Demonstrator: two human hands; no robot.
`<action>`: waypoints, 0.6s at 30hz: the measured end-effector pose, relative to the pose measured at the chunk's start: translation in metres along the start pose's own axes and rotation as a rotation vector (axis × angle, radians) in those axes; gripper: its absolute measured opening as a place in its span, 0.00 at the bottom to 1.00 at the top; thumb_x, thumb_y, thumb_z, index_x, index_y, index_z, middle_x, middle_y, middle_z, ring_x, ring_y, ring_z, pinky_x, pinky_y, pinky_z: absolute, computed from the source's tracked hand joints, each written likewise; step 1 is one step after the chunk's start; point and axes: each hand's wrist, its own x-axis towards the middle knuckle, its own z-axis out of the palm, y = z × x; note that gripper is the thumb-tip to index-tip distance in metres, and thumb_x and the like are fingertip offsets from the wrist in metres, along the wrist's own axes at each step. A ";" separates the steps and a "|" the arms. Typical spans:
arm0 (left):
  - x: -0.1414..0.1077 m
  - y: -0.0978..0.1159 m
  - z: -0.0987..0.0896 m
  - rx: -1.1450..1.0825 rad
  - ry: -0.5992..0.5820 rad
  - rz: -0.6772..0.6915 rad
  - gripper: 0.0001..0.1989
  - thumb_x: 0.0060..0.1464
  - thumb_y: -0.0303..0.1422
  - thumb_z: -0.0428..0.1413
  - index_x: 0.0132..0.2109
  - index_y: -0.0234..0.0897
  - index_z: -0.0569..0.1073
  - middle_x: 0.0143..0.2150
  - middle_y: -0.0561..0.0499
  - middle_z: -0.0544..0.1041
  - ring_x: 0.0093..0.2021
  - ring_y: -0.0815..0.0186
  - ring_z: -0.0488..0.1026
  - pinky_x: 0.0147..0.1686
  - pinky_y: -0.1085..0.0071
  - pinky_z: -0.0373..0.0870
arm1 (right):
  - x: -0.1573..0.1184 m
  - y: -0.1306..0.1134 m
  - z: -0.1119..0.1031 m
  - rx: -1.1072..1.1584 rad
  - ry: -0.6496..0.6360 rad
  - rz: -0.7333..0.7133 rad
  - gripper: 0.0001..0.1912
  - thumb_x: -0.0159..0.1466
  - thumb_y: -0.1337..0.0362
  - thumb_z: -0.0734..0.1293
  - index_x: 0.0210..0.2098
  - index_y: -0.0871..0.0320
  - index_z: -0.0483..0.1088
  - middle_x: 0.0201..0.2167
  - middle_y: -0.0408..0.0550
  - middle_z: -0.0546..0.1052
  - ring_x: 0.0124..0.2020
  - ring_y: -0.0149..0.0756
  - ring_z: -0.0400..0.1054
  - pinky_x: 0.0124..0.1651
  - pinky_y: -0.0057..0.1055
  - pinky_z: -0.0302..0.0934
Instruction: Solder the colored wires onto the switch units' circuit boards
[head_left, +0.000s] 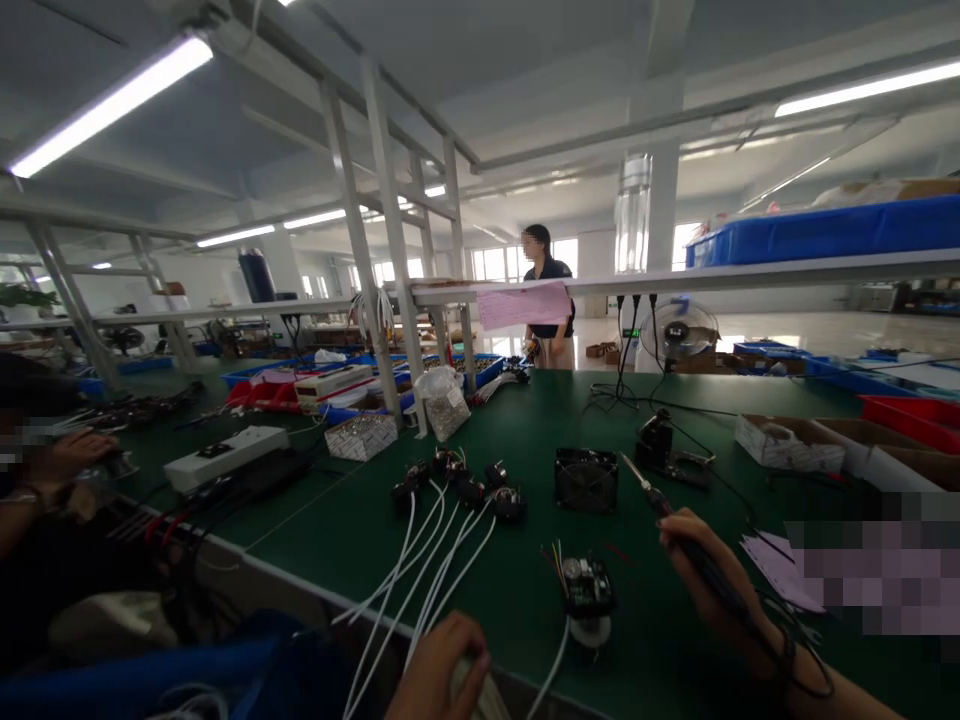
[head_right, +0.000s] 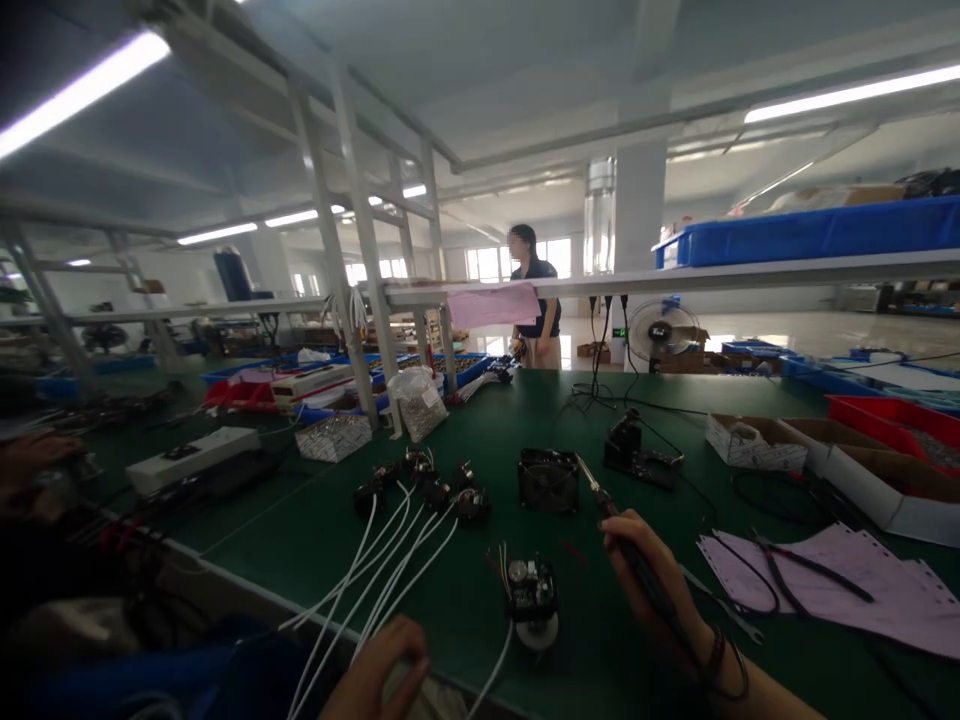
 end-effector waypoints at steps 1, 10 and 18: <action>-0.002 0.009 -0.008 -0.066 0.019 -0.013 0.21 0.74 0.47 0.51 0.36 0.41 0.78 0.36 0.46 0.82 0.38 0.57 0.81 0.42 0.65 0.77 | -0.001 0.001 -0.001 0.010 -0.009 0.012 0.10 0.81 0.52 0.68 0.48 0.47 0.79 0.33 0.44 0.81 0.30 0.37 0.80 0.33 0.28 0.78; -0.021 0.022 -0.045 -0.098 -0.033 -0.273 0.25 0.72 0.53 0.51 0.35 0.42 0.79 0.34 0.48 0.81 0.38 0.56 0.78 0.46 0.62 0.74 | -0.014 0.012 -0.010 0.048 -0.053 0.128 0.06 0.77 0.57 0.72 0.49 0.50 0.80 0.36 0.46 0.80 0.36 0.40 0.76 0.39 0.37 0.73; -0.032 0.023 -0.002 -0.213 -0.104 -0.312 0.23 0.62 0.56 0.64 0.36 0.41 0.86 0.36 0.46 0.85 0.39 0.57 0.81 0.42 0.63 0.76 | -0.015 0.014 -0.011 0.041 -0.049 0.117 0.13 0.77 0.53 0.73 0.48 0.57 0.78 0.37 0.44 0.80 0.37 0.37 0.75 0.44 0.37 0.72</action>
